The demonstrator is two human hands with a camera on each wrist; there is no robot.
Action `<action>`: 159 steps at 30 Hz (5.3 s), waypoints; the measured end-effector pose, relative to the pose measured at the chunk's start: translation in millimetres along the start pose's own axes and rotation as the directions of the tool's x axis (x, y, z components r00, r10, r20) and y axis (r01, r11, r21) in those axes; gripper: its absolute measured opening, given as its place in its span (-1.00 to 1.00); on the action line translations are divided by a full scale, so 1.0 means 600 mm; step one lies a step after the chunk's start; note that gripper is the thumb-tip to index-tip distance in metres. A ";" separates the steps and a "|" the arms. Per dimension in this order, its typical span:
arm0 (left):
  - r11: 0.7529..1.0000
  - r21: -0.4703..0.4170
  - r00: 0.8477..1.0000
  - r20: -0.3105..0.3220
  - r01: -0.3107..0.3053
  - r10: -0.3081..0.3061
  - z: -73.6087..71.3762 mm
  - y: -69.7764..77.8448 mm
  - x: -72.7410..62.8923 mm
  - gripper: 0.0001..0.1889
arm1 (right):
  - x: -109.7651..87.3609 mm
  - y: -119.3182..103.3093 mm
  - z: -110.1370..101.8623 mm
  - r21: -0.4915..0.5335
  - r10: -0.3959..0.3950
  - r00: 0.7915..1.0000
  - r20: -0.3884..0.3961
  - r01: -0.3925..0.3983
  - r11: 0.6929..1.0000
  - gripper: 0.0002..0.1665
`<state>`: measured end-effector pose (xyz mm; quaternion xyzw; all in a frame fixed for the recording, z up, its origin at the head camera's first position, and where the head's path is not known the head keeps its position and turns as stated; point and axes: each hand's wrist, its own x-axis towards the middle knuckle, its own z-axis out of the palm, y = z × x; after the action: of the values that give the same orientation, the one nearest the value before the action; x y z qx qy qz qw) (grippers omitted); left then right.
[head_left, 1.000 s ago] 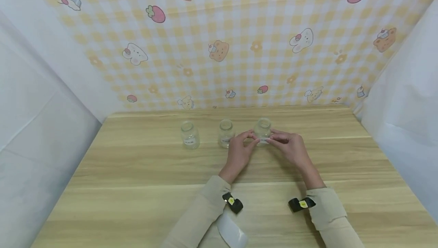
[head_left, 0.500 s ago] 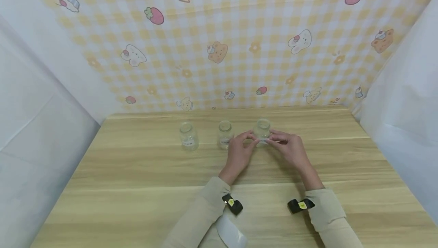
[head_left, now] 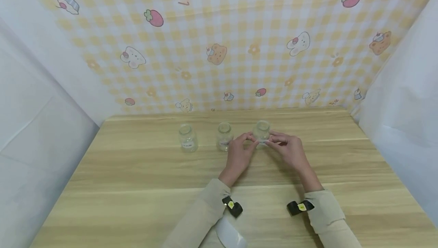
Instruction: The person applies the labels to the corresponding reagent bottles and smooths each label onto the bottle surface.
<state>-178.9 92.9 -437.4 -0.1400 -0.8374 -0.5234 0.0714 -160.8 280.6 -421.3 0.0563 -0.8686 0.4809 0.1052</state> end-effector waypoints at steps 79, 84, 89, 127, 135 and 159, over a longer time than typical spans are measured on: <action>1.000 -0.017 0.999 -0.046 0.004 -0.004 0.006 0.002 -0.004 -0.67 | -0.006 -0.001 -0.009 0.075 0.139 0.990 0.018 -0.140 0.987 -0.56; 1.000 -0.012 0.999 -0.051 -0.006 0.005 0.006 0.005 -0.006 -0.67 | -0.007 -0.003 -0.010 0.096 0.138 0.990 0.010 -0.138 0.986 -0.55; 1.000 -0.014 0.999 -0.052 0.002 -0.003 0.006 0.007 -0.006 -0.67 | -0.006 -0.004 -0.008 0.116 0.173 0.985 -0.003 -0.172 0.978 -0.62; 1.000 -0.005 1.000 -0.018 -0.001 0.001 0.004 0.000 -0.002 -0.74 | -0.008 -0.005 0.006 0.047 0.041 0.998 0.045 -0.043 0.998 -0.36; 0.999 -0.031 1.000 -0.020 -0.021 0.020 0.004 0.000 -0.004 -0.77 | -0.007 -0.003 0.004 0.016 0.037 0.999 0.033 -0.038 0.999 -0.45; 0.998 -0.048 0.999 0.009 -0.032 0.033 0.001 -0.003 -0.003 -0.72 | -0.006 -0.006 0.001 0.023 0.027 0.997 0.075 -0.029 0.999 -0.35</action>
<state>-177.7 92.5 -439.6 -0.1580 -0.8225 -0.5416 0.0724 -156.4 278.5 -419.7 0.0634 -0.8667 0.4904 0.0652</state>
